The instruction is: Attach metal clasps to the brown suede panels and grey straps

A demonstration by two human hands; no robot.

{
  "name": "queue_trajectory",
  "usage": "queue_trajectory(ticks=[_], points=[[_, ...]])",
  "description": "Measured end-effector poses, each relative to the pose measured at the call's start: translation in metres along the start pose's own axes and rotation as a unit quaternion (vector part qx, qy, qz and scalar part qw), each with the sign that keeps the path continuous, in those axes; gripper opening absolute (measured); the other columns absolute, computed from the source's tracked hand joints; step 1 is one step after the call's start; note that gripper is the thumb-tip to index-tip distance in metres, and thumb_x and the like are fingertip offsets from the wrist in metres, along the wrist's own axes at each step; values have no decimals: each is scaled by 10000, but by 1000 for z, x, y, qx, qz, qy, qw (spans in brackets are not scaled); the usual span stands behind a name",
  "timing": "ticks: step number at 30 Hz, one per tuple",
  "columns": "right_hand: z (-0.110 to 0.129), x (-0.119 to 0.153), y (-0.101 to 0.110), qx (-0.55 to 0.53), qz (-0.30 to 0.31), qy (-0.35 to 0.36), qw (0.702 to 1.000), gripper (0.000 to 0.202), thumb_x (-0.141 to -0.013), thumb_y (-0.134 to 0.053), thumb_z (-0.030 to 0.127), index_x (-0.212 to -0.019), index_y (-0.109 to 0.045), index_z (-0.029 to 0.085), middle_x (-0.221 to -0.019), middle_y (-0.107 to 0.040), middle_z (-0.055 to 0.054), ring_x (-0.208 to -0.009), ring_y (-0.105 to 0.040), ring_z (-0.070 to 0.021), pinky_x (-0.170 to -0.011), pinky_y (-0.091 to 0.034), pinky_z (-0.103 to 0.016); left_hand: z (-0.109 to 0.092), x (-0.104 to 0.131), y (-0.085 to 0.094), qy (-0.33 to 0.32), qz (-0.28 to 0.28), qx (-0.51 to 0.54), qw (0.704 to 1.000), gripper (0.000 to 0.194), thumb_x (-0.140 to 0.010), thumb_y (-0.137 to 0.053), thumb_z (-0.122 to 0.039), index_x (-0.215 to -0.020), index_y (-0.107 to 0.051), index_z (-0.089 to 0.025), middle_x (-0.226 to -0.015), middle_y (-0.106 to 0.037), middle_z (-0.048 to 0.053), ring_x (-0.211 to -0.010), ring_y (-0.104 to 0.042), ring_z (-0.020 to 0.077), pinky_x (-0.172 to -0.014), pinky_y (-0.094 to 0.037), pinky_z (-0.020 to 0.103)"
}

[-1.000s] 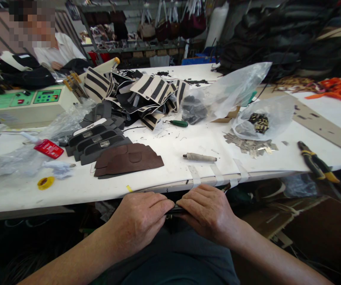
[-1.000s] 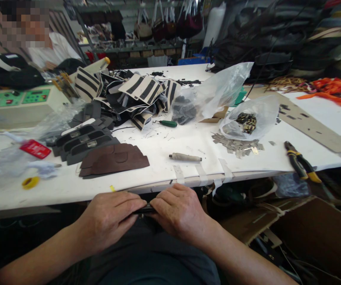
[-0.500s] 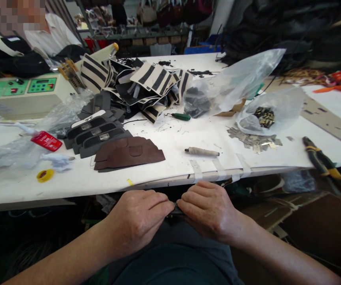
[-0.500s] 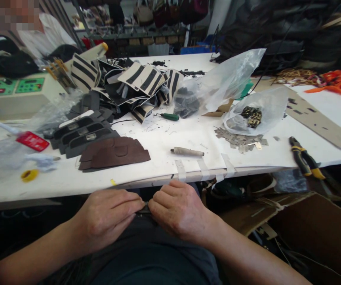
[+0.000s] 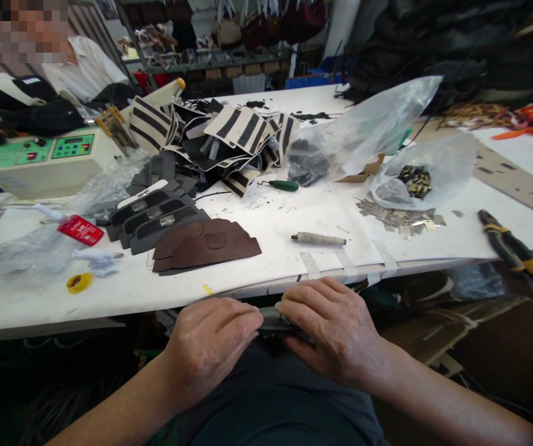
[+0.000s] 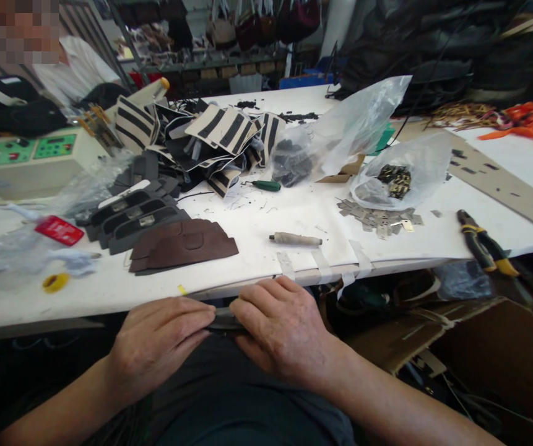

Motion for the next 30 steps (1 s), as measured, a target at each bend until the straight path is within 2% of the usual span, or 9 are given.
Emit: queue_trajectory(ticks=[1,3,7,11,19,30], points=[[2,-4,3,8,-1,-2,1000,242,-943,-646,283,-1160,-680,182,-1126,-730,-104,-1022,-672,-268,-842,-473,-414,0,0,0,-1,2,-5,1000,236,-919,-682,-36,-1114,-670,-167,-1031,-791,75,-894,-757,179,-838,-626,320],[9,-11,2,8,23,16,1000,246,-956,-617,247,-1186,-677,183,-1137,-729,-108,-1025,-671,-258,-850,-483,-402,0,1,0,-8,7,-11,1000,240,-908,-695,-30,-1112,-674,-154,-1035,-789,78,-915,-759,185,-851,-626,321],[18,-16,-6,-24,80,50,995,211,-987,-571,185,-1166,-681,160,-941,-738,-72,-829,-665,-194,-737,-478,-338,2,3,1,-4,8,-13,1000,246,-900,-735,-58,-1116,-666,-152,-1038,-793,74,-939,-762,184,-902,-622,321],[19,-15,-5,-18,55,67,996,207,-998,-571,174,-1166,-686,135,-869,-738,-65,-761,-646,-189,-697,-454,-339,6,3,4,25,2,-15,1000,232,-898,-761,-91,-1102,-664,-143,-1019,-796,83,-936,-766,187,-904,-627,319],[22,-14,-3,-14,34,76,996,205,-992,-559,164,-1148,-691,152,-835,-730,-53,-730,-630,-184,-686,-442,-341,-2,3,7,4,-6,-4,1000,229,-882,-732,-39,-1083,-682,-137,-1007,-792,90,-917,-763,195,-867,-644,334],[20,-7,-9,-60,61,44,995,231,-1004,-540,174,-1173,-696,147,-843,-715,-55,-757,-646,-186,-695,-453,-336,-7,4,0,-22,16,9,1000,273,-854,-700,35,-1071,-671,-128,-977,-780,92,-889,-736,193,-828,-626,339]])
Point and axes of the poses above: each hand's wrist, its own x-axis away from the middle knuckle, its own y-axis out of the back of the hand, z = x × y, the point moved 10 cm from there along -x, towards the middle knuckle
